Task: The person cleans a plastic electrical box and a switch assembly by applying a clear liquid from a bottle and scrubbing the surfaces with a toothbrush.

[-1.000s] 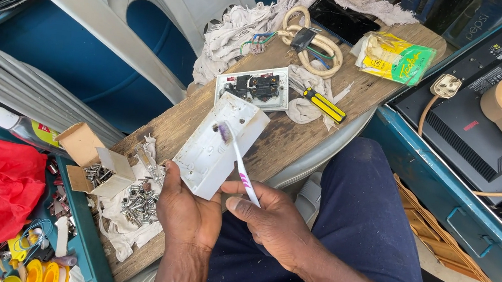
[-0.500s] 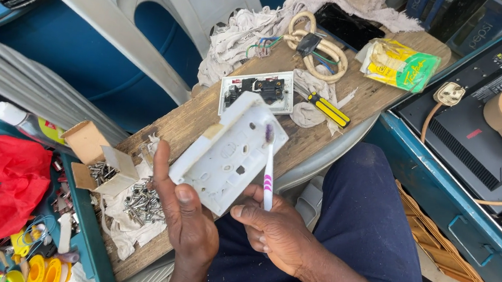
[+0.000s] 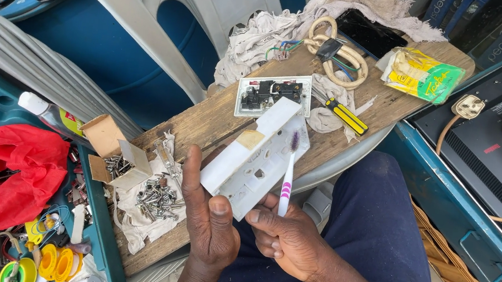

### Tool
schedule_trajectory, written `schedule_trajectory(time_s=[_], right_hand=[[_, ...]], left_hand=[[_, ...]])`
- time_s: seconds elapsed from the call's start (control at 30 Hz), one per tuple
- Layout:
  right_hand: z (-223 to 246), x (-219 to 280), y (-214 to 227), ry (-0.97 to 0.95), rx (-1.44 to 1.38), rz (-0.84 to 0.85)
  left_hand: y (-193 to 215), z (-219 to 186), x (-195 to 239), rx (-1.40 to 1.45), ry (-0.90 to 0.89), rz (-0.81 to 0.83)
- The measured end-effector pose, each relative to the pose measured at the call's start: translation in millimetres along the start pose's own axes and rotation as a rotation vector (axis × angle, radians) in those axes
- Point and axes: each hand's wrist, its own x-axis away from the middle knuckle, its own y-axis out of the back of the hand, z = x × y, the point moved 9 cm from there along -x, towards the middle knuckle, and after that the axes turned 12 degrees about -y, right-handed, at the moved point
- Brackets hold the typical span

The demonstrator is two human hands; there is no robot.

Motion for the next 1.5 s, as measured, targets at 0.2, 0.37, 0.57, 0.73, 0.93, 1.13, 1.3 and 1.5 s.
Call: schedule_trajectory(time_s=[0.2, 0.37, 0.57, 0.73, 0.93, 1.13, 1.3, 1.5], right_hand=[[4, 3, -7, -0.032, -0.040, 0.098], [-4, 2, 1, -0.028, -0.056, 0.186], [-8, 0, 6, -0.026, -0.013, 0.233], [-8, -2, 8, -0.033, 0.004, 0.230], [12, 7, 11, 0.043, 0.140, 0.029], [53, 25, 44, 0.329, 0.320, -0.070], [96, 63, 24, 0.741, 0.823, -0.302], [99, 56, 22, 0.593, 0.811, -0.452]], left_hand=[[-4, -13, -2, -0.190, -0.030, 0.021], [-6, -19, -7, -0.188, 0.019, 0.006], [-11, -17, -8, -0.075, 0.086, -0.012], [-8, -20, -11, -0.232, 0.044, 0.007], [2, -10, -15, -0.269, 0.031, 0.019], [16, 20, -18, -0.141, 0.046, -0.011], [15, 34, -13, -0.167, 0.118, 0.068], [19, 44, -17, -0.182, 0.168, 0.137]])
